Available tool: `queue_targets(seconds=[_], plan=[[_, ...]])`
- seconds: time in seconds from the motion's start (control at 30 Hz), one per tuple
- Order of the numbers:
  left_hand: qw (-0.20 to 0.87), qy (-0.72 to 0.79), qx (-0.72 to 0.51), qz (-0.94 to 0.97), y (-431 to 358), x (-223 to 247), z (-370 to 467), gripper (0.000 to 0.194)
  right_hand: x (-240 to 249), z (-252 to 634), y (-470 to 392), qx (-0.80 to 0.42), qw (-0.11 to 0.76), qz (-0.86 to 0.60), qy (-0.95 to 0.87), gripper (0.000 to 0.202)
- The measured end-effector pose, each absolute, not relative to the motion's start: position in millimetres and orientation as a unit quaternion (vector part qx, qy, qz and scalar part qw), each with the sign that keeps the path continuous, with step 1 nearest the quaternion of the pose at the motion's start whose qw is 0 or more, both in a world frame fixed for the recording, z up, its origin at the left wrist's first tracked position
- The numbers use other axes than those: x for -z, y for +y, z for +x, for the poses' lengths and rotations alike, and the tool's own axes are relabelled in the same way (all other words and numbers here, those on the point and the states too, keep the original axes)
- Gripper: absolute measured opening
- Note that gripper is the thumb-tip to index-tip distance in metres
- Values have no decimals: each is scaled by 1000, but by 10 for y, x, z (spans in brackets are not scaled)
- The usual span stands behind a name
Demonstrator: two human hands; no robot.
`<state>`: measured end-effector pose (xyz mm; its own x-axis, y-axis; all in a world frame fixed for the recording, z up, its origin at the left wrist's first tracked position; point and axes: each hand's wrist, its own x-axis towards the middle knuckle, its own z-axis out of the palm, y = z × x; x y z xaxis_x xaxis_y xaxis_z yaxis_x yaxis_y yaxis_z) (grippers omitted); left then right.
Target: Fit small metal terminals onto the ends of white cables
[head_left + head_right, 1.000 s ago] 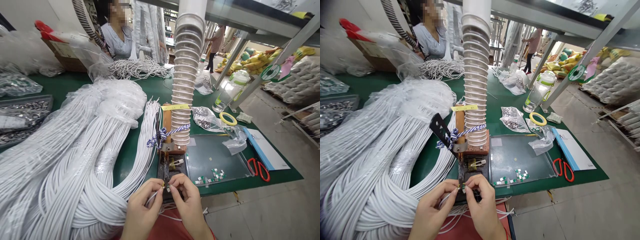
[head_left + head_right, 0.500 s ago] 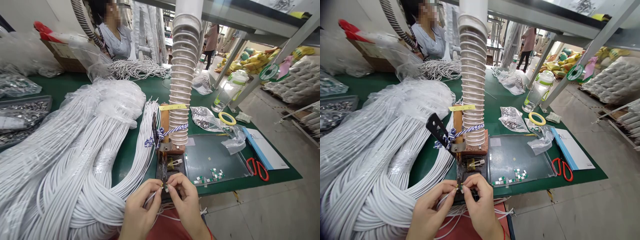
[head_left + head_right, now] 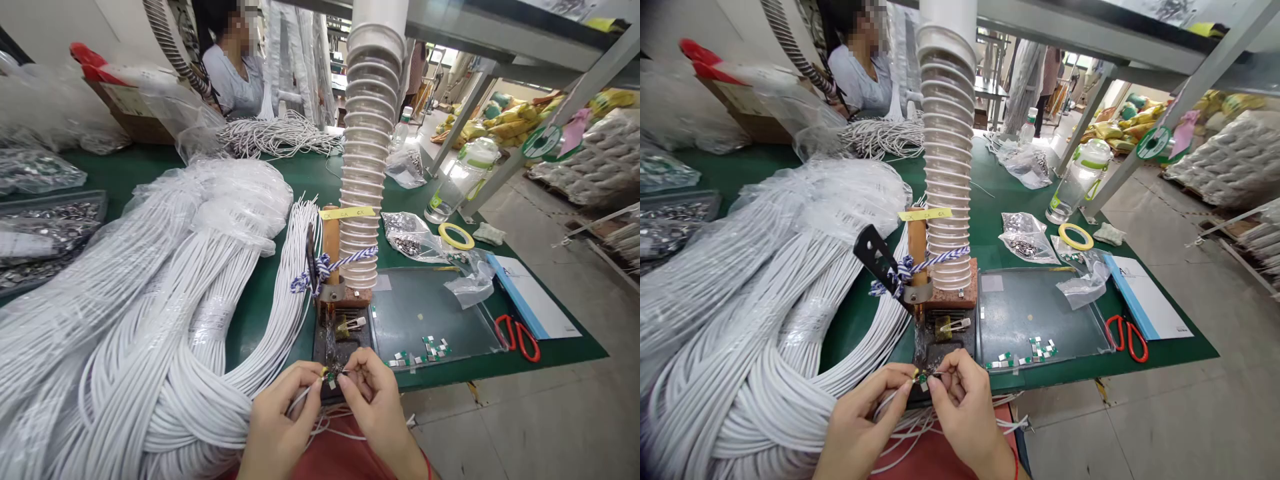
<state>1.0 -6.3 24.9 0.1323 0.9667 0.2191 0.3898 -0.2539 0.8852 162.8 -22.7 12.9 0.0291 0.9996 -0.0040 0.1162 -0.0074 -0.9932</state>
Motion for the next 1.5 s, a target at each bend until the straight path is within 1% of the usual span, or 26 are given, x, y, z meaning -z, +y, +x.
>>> queue_targets(seconds=[0.1, 0.23, 0.3, 0.37, 0.43, 0.53, 0.63, 0.87, 0.97, 1.1, 1.27, 1.5], plan=[[345, 510, -416, 669, -62, -234, 19, 21, -173, 1617, -194, -481, 459, -534, -522, 10], [362, 504, -422, 661, -58, -200, 19, 20, -198, 1608, -153, -474, 440, -546, -532, 5], [376, 494, -425, 659, -58, -186, 1, 19, -198, 1614, -143, -466, 437, -549, -539, 9], [386, 491, -415, 662, -60, -178, -21, 19, -190, 1624, -140, -461, 437, -551, -541, 13], [393, 492, -398, 666, -63, -172, -38, 20, -172, 1636, -142, -471, 437, -550, -533, 12], [407, 485, -382, 673, -66, -156, -36, 22, -128, 1647, -149, -513, 449, -536, -498, 8], [415, 474, -382, 676, -70, -129, -8, 25, -90, 1651, -154, -543, 469, -521, -462, 9], [391, 480, -413, 668, -85, -133, 42, 24, -148, 1686, -171, -541, 487, -503, -466, 11], [379, 478, -431, 665, -65, -175, 63, 26, -165, 1683, -178, -512, 479, -504, -504, 9], [357, 475, -448, 668, -38, -216, 72, 26, -140, 1641, -184, -465, 482, -500, -549, 13], [338, 470, -454, 677, -37, -211, 51, 25, -131, 1598, -182, -475, 504, -480, -539, 12], [304, 464, -459, 694, -39, -172, 43, 22, -171, 1600, -159, -459, 525, -473, -539, 14]])
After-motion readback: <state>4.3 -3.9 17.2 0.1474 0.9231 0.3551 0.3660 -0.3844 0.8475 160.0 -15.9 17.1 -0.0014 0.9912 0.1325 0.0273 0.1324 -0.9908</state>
